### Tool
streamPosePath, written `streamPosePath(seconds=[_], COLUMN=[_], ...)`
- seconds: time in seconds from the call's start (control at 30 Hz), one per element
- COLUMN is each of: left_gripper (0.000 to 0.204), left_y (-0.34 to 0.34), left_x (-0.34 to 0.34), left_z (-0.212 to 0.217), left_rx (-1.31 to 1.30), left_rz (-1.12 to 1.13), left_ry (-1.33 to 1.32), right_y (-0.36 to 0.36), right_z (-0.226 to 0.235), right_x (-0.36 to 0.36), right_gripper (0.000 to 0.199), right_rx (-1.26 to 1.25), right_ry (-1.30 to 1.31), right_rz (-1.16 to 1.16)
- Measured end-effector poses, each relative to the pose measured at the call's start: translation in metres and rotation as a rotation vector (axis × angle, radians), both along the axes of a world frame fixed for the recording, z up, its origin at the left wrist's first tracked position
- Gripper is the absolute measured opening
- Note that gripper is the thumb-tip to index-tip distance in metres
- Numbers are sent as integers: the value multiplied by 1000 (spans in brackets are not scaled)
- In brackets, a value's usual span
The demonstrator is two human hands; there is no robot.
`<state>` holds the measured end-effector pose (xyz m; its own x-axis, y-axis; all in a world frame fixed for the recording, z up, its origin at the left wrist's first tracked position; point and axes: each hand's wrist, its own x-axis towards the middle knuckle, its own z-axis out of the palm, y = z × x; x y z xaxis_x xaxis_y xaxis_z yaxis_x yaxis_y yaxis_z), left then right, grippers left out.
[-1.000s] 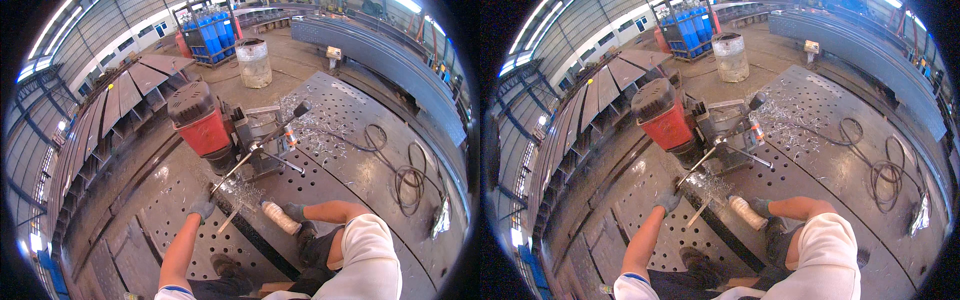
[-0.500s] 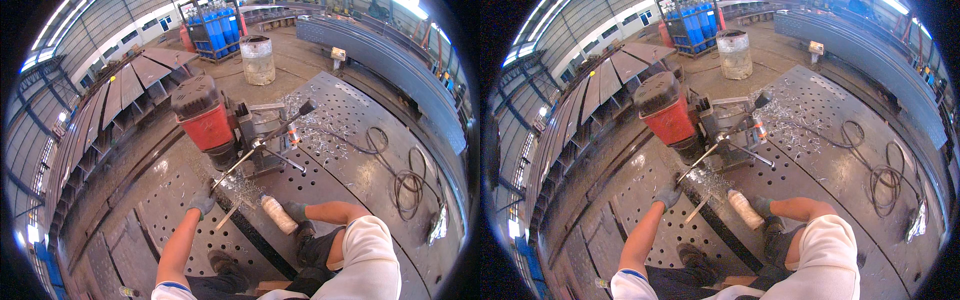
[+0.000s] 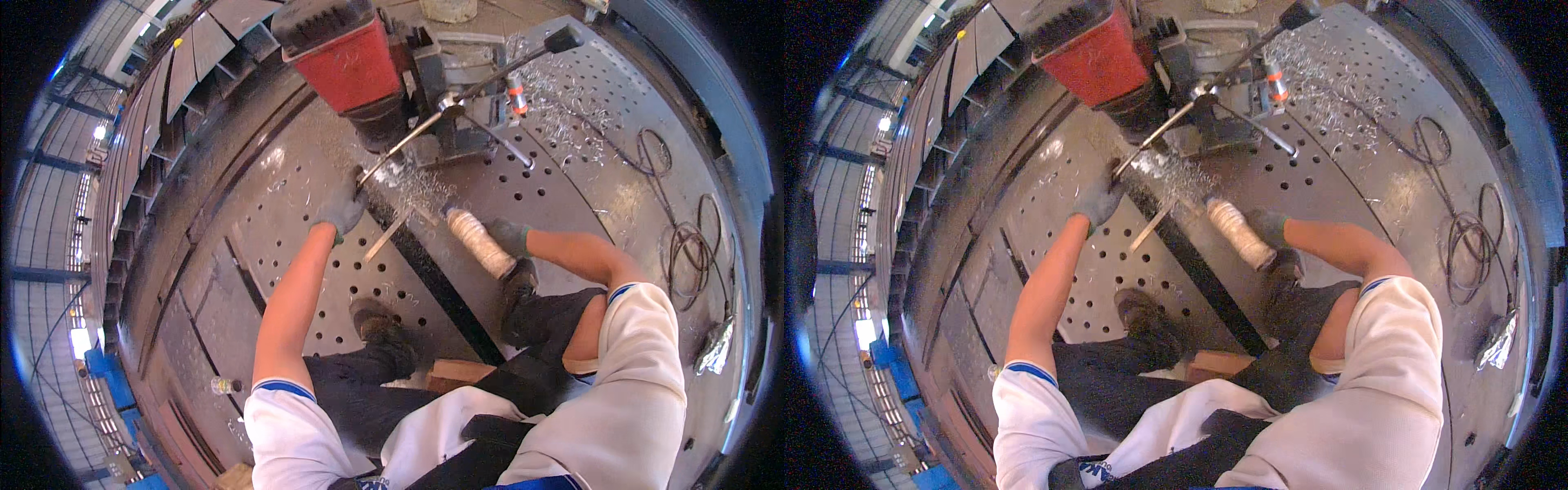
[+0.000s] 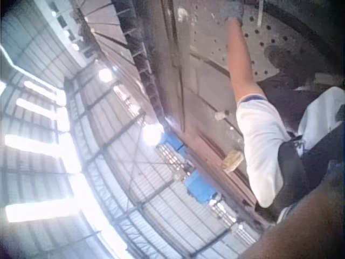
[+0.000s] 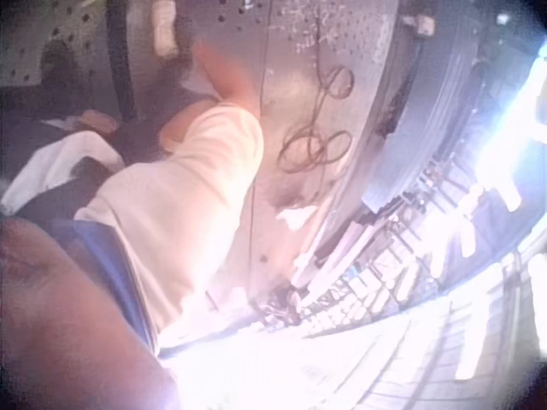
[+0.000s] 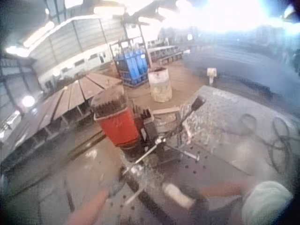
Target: The person operates a red drill press on a perforated metal workbench, repeatedly positioning a small metal piece under the drill and using the handle to lower the spindle. They also pick up and set down a plastic bottle and a wooden block during the process.
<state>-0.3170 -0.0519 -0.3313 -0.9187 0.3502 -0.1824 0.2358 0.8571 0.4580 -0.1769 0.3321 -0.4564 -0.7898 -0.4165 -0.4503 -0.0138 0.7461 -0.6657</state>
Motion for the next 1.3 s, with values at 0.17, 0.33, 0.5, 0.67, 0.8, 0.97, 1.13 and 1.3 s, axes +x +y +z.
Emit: streamPosePath(seconds=[0.17, 0.33, 0.5, 0.67, 0.8, 0.97, 1.13, 1.3], left_gripper=[62, 61, 59, 59, 64, 62, 61, 60], left_y=[14, 11, 15, -4, 27, 8, 19, -1], left_x=[8, 2, -2, 0, -11, 1, 5, 8], left_z=[28, 17, 14, 4, 3, 13, 21, 14], left_rx=[-95, -32, -74, 26, -48, -51, -3, -35], left_rz=[29, -30, -32, -8, -70, -23, 0, 29], left_ry=[-39, 64, 48, 77, 62, 38, -4, -3], right_y=[6, 9, 13, -5, 22, -3, 9, -8], right_z=[12, -5, -8, 21, -15, 29, 21, 20], right_x=[-2, -8, -8, -10, -6, -3, -2, -9], right_gripper=[35, 31, 26, 29, 33, 31, 31, 33], right_rx=[72, 86, 141, -32, -30, -45, -3, 92], right_ry=[45, 14, 151, -151, -247, -179, -46, -33], right_rz=[67, 117, 184, -68, -324, -151, -55, 63])
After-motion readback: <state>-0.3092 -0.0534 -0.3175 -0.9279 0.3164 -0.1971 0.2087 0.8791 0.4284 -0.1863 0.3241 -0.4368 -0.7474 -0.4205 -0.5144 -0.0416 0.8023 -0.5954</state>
